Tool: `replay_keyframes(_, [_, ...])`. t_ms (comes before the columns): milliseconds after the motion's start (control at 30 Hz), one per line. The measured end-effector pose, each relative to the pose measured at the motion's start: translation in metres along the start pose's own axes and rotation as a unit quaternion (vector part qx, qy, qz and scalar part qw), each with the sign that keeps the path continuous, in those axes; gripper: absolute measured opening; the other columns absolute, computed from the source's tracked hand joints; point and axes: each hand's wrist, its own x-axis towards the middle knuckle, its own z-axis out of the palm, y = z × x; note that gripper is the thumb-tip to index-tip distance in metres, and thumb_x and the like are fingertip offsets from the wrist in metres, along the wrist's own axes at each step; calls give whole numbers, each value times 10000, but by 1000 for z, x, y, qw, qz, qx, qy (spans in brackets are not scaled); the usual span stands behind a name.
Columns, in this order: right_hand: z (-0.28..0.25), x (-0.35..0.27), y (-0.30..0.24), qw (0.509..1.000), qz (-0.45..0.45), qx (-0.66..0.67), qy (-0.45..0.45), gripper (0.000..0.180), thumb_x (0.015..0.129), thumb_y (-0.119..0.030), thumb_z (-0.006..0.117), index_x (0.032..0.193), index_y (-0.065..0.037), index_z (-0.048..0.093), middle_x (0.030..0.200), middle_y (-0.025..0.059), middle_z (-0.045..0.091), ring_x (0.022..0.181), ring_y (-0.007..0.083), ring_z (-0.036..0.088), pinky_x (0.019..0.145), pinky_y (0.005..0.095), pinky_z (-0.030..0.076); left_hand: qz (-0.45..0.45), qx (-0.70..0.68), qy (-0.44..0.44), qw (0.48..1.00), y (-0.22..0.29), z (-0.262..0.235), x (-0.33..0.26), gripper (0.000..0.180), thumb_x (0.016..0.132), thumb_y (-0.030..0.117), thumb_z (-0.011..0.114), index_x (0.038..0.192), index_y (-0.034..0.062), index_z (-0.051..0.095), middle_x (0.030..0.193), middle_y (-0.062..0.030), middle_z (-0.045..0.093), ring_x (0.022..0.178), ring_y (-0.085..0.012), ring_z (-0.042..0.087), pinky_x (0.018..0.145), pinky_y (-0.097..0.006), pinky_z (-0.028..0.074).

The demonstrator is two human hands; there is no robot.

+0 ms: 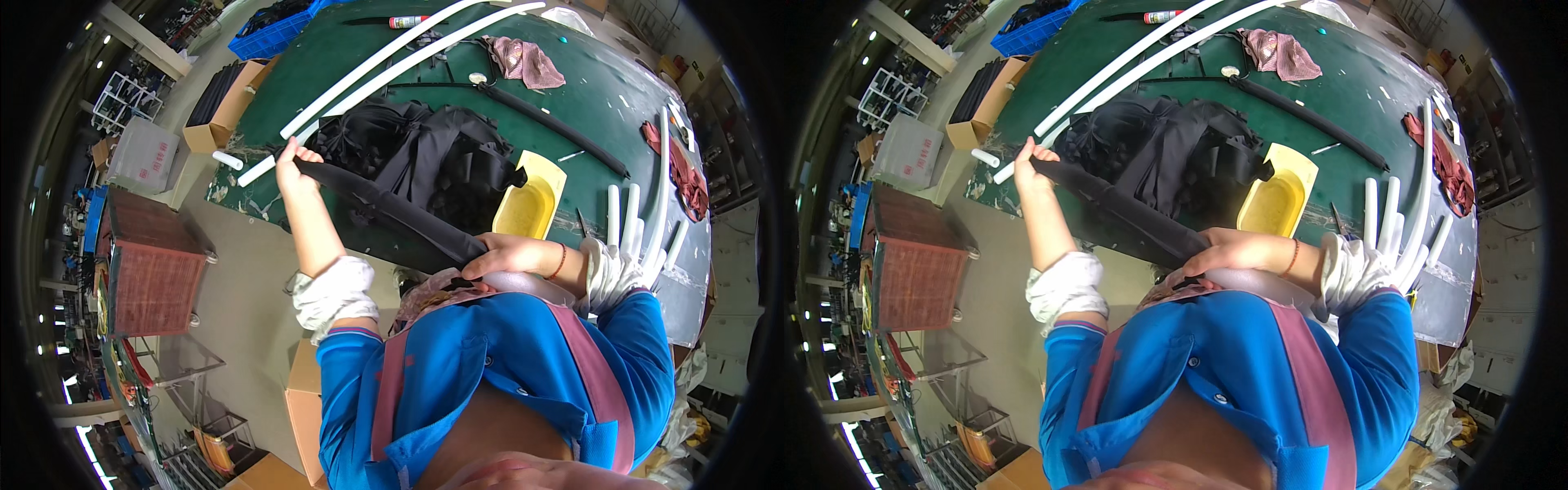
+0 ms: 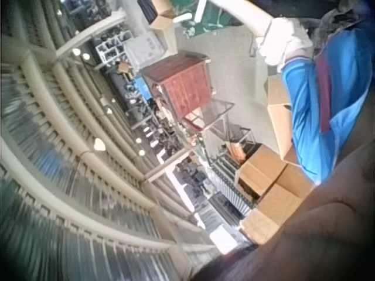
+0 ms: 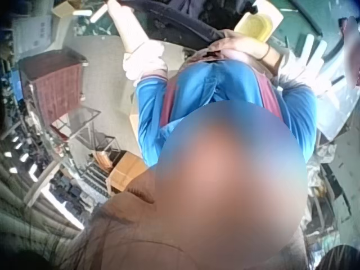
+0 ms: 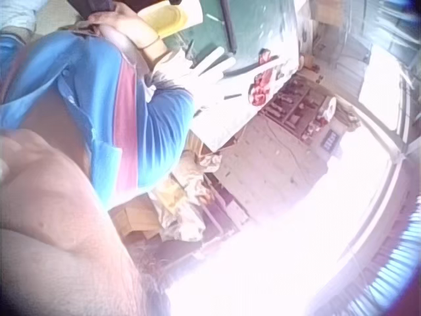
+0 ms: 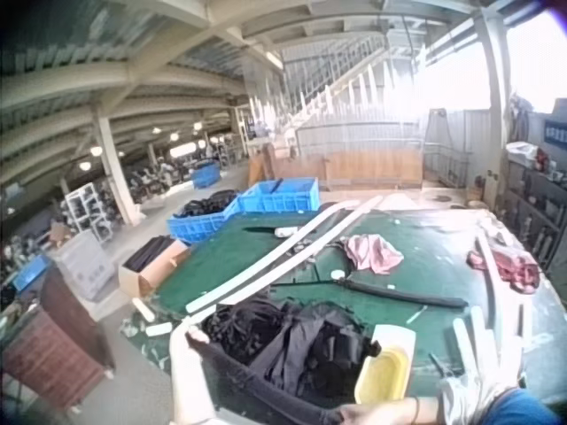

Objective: The person repeatedly slides black fabric sleeves onto white cylindrical rods, trims excess fabric with scissors, and places the finished assemblies into a cardboard box. The process is repeated multiple times with consistent hand motions and tool use.

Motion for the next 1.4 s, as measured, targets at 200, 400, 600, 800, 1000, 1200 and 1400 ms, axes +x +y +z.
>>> replay_keyframes(200, [-12, 41, -13, 987, -25, 138, -74, 567, 791, -455, 711, 1060, 13, 537, 709, 89, 620, 633, 177, 627, 588, 279, 508, 24, -22, -29, 999, -27, 8, -2, 294, 907, 177, 586, 683, 112, 408, 570, 24, 355, 468, -117, 315, 460, -268, 290])
replay_keyframes(400, [-1, 12, -5, 999, -29, -34, -23, 248, 762, -211, 694, 848, 17, 644, 712, 13, 620, 589, 66, 549, 528, 217, 431, 56, -18, 41, 997, 40, -32, 32, 231, 910, 158, 542, 723, 122, 410, 521, 39, 313, 421, -114, 303, 405, -285, 275])
replay_keyframes(600, [1, -11, 7, 996, 43, 82, 20, 195, 753, -139, 669, 870, 13, 629, 696, 38, 626, 591, 96, 577, 567, 218, 470, 92, -4, 68, 993, 40, -49, 32, 309, 929, 241, 564, 697, 102, 415, 587, 17, 351, 463, -125, 333, 426, -265, 284])
replay_keyframes(800, [-6, 22, 2, 999, -15, -21, 37, 359, 735, -123, 694, 1028, 41, 567, 743, 72, 630, 633, 125, 600, 611, 251, 497, 126, -13, -25, 992, 28, -16, -8, 456, 863, 454, 632, 788, 17, 527, 708, -68, 550, 617, -208, 542, 594, -331, 504])
replay_keyframes(1000, [-5, 70, -12, 994, -65, -92, 6, 480, 790, -366, 740, 1001, 27, 561, 763, 42, 619, 666, 111, 589, 606, 252, 478, 42, 18, -125, 991, -5, 18, -36, 231, 864, 240, 680, 870, 51, 547, 754, -35, 571, 668, -153, 563, 630, -305, 492])
replay_keyframes(1200, [9, 69, -13, 991, -36, -125, 38, 209, 774, -200, 676, 753, 6, 654, 678, 11, 611, 606, 80, 556, 559, 234, 450, 81, 20, -4, 996, -10, -25, 4, 161, 809, 110, 630, 729, 76, 495, 618, -9, 497, 498, -151, 479, 461, -308, 421])
replay_keyframes(1400, [2, 0, -5, 998, 53, -6, -22, 301, 763, -225, 708, 957, 0, 659, 710, 25, 626, 629, 111, 584, 618, 227, 485, 103, 2, 83, 991, 15, -48, 13, 244, 823, 161, 633, 686, 109, 439, 595, 17, 395, 504, -133, 398, 483, -282, 369])
